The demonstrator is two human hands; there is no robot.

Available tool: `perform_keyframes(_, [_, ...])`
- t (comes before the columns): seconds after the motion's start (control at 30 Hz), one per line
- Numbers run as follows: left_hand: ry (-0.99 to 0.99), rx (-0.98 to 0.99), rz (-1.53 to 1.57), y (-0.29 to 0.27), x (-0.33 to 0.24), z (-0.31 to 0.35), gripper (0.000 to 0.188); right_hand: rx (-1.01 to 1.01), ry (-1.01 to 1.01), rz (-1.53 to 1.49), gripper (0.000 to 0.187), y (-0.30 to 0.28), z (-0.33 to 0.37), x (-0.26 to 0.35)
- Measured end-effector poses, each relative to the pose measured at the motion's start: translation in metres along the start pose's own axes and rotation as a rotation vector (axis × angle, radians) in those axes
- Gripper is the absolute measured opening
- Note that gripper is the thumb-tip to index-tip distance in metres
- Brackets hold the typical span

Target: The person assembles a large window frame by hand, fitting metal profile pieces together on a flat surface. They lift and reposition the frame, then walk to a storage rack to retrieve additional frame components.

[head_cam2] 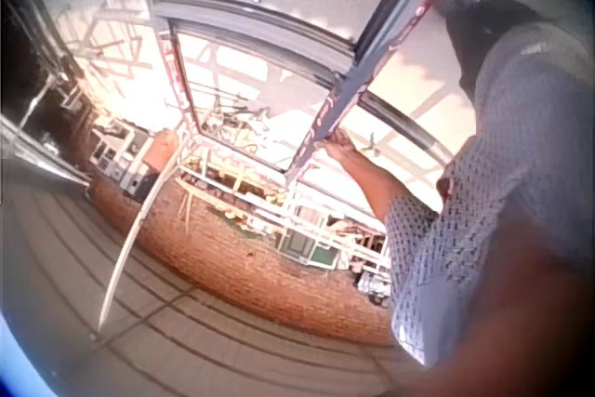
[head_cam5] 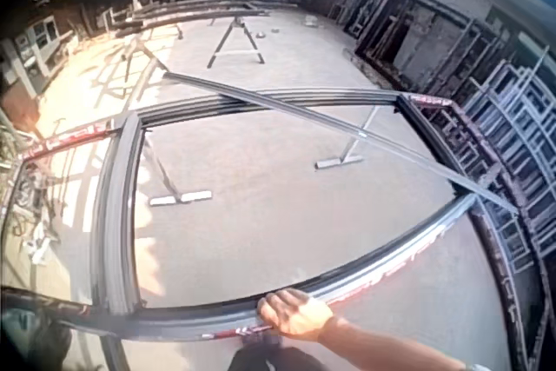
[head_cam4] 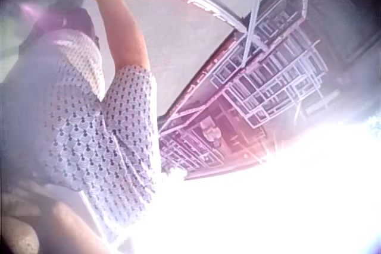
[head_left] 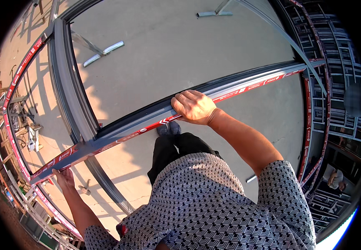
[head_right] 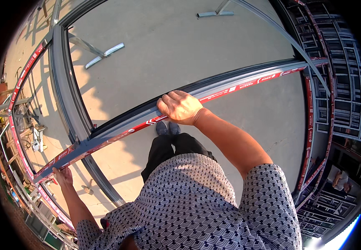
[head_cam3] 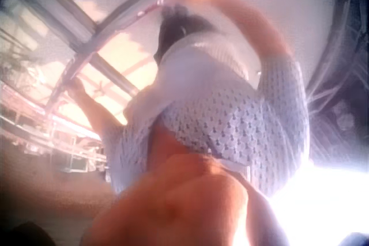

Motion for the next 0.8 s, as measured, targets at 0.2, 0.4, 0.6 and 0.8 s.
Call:
perform_keyframes(0.2, [0.131,-0.152,-0.161,0.045,-0.008,0.015,0.081,0.014,0.025,-0.006,0.035,-0.001,0.008,0.002])
perform_keyframes(0.4, [0.72,-0.568,-1.305,0.158,-0.015,0.095,0.073,0.055,0.025,-0.133,0.046,-0.005,0.011,0.002])
perform_keyframes(0.6, [1.121,0.385,-1.264,0.381,0.103,0.243,0.045,-0.181,-0.06,-0.229,0.042,-0.011,0.046,-0.032])
perform_keyframes(0.8, [1.262,0.828,-1.675,0.544,0.207,0.377,0.077,-0.467,0.597,-0.191,0.045,-0.055,0.201,-0.148])
Point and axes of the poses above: each hand's wrist, its own z-axis away from the middle knuckle, its own y-axis out of the palm, x = y × z, the point moved 1 cm from there along -z, towards the middle knuckle, and after that the axes turned 15 degrees about x, right-handed, at the moved point
